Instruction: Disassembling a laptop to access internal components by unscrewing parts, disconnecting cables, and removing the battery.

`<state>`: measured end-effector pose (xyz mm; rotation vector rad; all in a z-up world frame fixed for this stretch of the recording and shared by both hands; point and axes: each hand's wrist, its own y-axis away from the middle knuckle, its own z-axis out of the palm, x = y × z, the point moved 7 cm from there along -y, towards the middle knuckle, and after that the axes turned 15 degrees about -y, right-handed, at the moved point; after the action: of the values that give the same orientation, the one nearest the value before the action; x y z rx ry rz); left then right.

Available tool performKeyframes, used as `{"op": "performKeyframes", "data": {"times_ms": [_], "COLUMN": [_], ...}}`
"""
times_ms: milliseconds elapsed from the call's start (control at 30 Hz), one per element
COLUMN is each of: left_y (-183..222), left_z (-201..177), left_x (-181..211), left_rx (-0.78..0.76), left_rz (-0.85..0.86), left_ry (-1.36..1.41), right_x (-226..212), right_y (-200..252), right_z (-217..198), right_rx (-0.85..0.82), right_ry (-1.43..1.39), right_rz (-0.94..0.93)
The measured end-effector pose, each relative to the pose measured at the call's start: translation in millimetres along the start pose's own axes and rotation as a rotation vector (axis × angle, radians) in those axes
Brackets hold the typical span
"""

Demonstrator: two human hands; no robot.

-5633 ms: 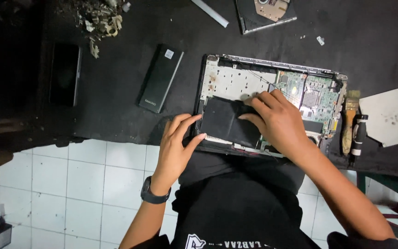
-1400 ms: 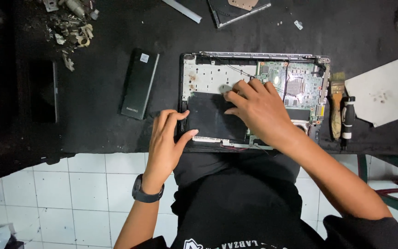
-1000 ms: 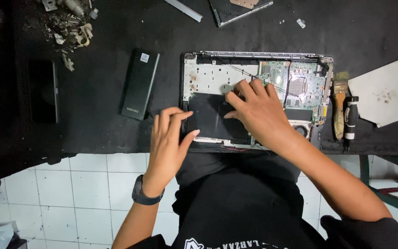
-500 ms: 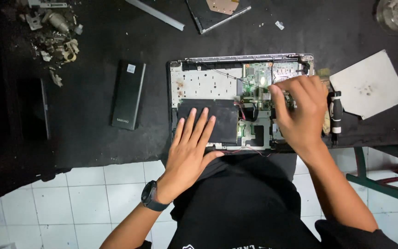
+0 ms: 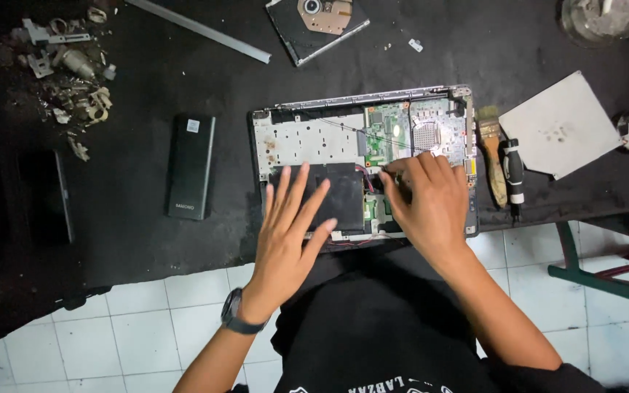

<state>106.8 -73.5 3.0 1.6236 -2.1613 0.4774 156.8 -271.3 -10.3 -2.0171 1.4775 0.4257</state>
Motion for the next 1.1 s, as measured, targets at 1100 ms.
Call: {"op": "performKeyframes", "data": {"times_ms": [1100], "left_y": [-9.6], "left_z": [13.0], "left_x": [-8.4], "left_rx": [0.236], "left_rz": [-0.116], "left_ry": [0.021], "right_x": [-2.5], "right_y": [-5.5], "right_z": [8.3], "right_rx": [0.114], "right_ry": [-0.205], "right_rz": [0.050]}}
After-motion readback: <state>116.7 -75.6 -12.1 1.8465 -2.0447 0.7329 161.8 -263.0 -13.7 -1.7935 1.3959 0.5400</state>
